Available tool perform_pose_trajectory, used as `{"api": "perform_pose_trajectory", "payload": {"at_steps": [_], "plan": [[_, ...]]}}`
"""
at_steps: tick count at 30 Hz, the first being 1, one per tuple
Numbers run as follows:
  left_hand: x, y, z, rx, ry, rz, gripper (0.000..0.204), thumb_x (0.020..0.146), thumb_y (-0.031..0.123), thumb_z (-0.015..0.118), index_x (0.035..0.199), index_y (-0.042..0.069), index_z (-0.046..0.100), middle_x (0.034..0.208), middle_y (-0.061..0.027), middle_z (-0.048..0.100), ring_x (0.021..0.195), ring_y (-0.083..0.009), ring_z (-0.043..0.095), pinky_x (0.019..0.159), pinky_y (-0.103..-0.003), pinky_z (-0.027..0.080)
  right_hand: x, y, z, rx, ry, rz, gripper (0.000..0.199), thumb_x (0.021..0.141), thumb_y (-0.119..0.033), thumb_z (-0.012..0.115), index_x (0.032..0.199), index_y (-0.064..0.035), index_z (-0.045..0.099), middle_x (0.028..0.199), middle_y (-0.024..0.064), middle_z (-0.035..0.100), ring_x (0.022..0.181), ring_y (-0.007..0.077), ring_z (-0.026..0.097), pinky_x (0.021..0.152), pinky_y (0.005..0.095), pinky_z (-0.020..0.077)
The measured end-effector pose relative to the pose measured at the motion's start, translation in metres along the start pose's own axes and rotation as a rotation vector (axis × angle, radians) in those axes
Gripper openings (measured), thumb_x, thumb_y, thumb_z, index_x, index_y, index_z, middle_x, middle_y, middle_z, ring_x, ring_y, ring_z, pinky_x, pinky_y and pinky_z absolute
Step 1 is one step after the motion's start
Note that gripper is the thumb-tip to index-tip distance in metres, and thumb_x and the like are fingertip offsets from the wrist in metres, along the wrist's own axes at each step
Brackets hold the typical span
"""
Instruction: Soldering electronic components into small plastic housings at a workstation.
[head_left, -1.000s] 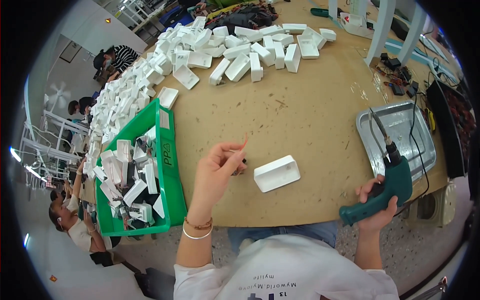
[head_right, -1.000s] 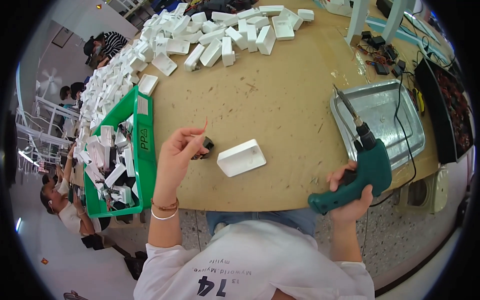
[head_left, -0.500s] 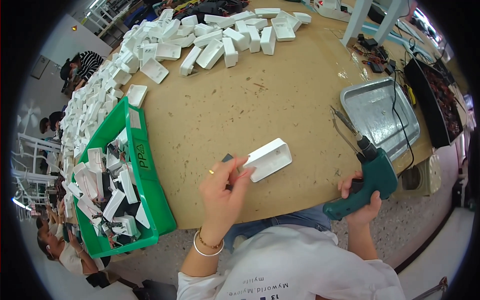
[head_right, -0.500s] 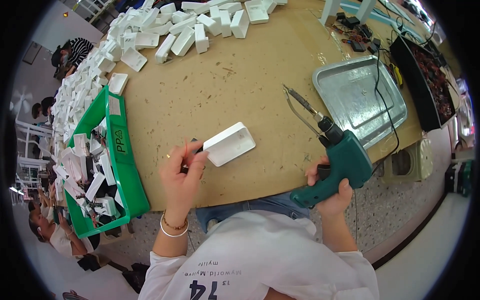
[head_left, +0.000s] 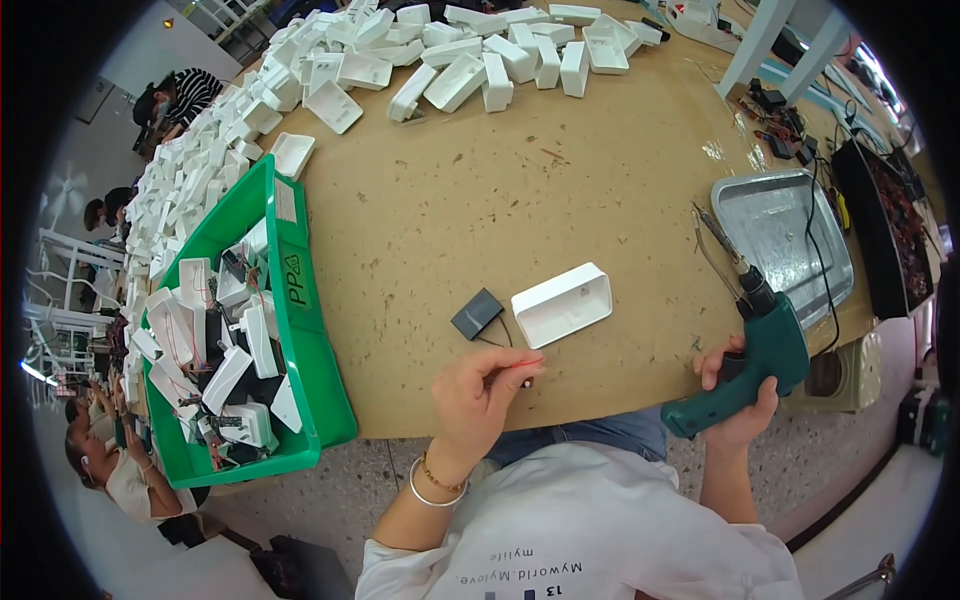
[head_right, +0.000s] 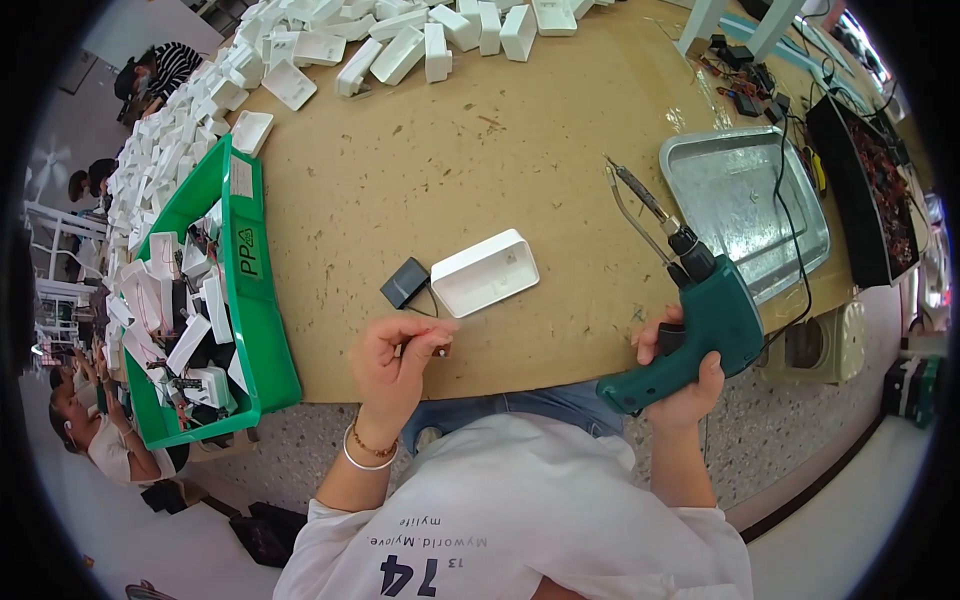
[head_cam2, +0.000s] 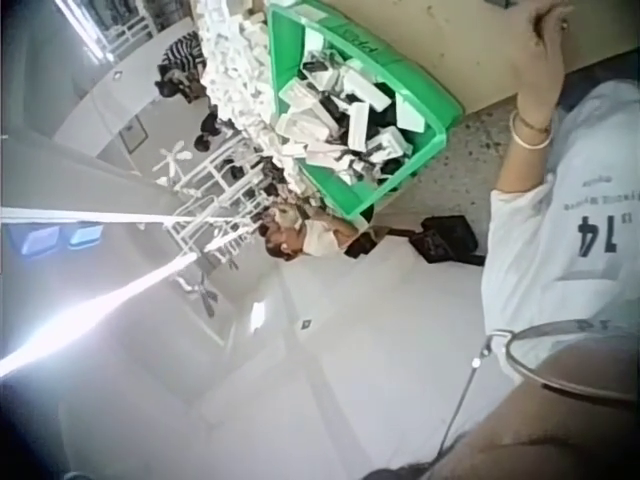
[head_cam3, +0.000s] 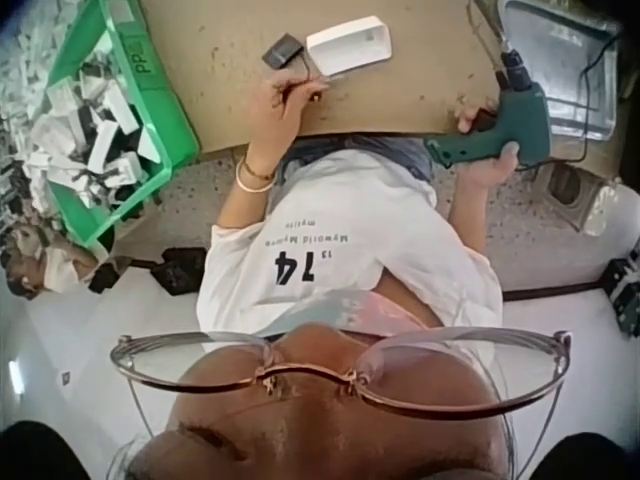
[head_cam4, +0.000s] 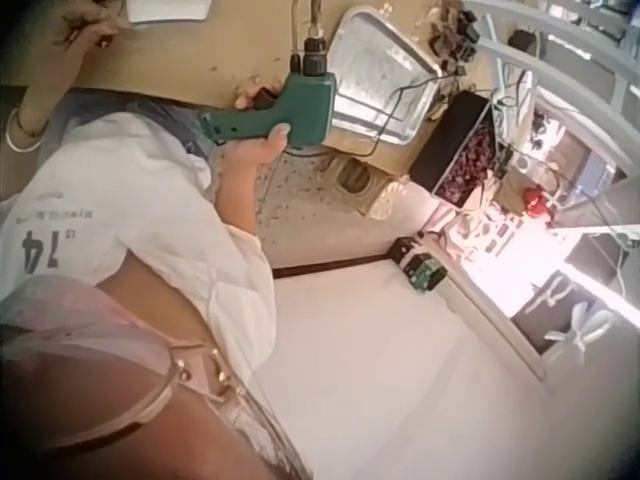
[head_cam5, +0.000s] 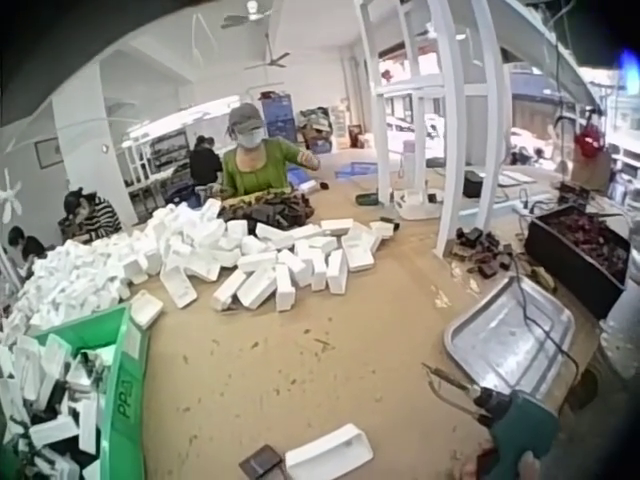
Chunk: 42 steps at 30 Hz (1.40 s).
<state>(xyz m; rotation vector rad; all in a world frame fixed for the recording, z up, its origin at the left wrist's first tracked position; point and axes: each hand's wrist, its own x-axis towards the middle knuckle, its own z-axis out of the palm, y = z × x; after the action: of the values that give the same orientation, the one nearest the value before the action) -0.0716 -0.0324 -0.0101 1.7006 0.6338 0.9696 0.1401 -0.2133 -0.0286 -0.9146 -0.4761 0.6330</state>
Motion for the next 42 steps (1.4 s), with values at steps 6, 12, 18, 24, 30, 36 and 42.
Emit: {"api": "perform_pose_trajectory", "payload": {"at_steps": [6,12,18,24,30,36,42], "plan": [[0.007,0.010,-0.007,0.208,-0.025,0.165,0.015,0.080,-0.003,0.067,0.094,-0.002,0.064,0.075,-0.0092,0.069,0.060,-0.0138,0.065,0.053,-0.022,0.051,0.001,0.000,0.001,-0.003,0.001,-0.005,0.065,0.087,-0.056,0.045,0.118,0.0003,0.050,0.083,0.0099,0.055,0.066,0.0152,0.048,0.070,0.0332,0.0337],[0.003,0.009,-0.001,-0.027,0.045,-0.008,0.020,0.083,-0.006,0.064,0.102,-0.003,0.059,0.077,-0.0120,0.069,0.060,-0.0114,0.063,0.052,-0.022,0.051,0.000,0.000,-0.002,0.023,-0.019,0.001,0.064,0.088,-0.055,0.045,0.118,0.0005,0.050,0.084,0.0104,0.055,0.068,0.0156,0.049,0.073,0.0339,0.0346],[0.000,0.002,-0.001,-0.045,0.074,-0.014,0.013,0.082,-0.001,0.068,0.094,-0.003,0.063,0.074,-0.0083,0.069,0.059,-0.0096,0.064,0.052,-0.020,0.050,0.001,-0.001,-0.002,0.023,-0.030,0.002,0.063,0.088,-0.055,0.044,0.119,0.0008,0.049,0.085,0.0107,0.056,0.068,0.0158,0.049,0.074,0.0343,0.0352],[0.005,0.015,-0.003,0.284,0.020,0.070,0.014,0.077,-0.001,0.070,0.090,0.003,0.068,0.078,-0.0069,0.068,0.065,-0.0152,0.063,0.056,-0.025,0.048,0.000,-0.002,-0.002,0.000,-0.015,0.000,0.063,0.088,-0.054,0.045,0.118,0.0013,0.049,0.084,0.0108,0.056,0.068,0.0161,0.050,0.074,0.0350,0.0353],[0.025,0.011,0.025,0.683,0.003,0.361,0.015,0.070,0.004,0.073,0.084,0.005,0.066,0.116,-0.0103,0.058,0.105,-0.0295,0.053,0.082,-0.040,0.042,-0.021,-0.008,0.004,-0.113,-0.049,0.074,0.066,0.083,-0.054,0.054,0.116,0.0025,0.050,0.086,0.0110,0.056,0.070,0.0176,0.053,0.082,0.0382,0.0375],[0.025,-0.006,0.044,0.808,-0.067,0.381,0.011,0.075,0.005,0.066,0.078,0.004,0.055,0.124,-0.0116,0.052,0.112,-0.0302,0.049,0.086,-0.043,0.040,-0.056,-0.011,0.003,-0.349,-0.014,0.189,0.064,0.076,-0.047,0.069,0.112,0.0047,0.057,0.108,0.0163,0.059,0.082,0.0217,0.059,0.084,0.0377,0.0466],[0.025,-0.007,0.050,0.916,-0.070,0.426,0.010,0.077,0.005,0.063,0.081,0.004,0.055,0.127,-0.0103,0.052,0.119,-0.0282,0.047,0.094,-0.043,0.038,-0.059,-0.007,-0.005,-0.689,-0.147,0.161,0.060,0.078,-0.034,0.070,0.120,0.0048,0.052,0.107,0.0151,0.058,0.092,0.0217,0.058,0.079,0.0331,0.0458]]}}
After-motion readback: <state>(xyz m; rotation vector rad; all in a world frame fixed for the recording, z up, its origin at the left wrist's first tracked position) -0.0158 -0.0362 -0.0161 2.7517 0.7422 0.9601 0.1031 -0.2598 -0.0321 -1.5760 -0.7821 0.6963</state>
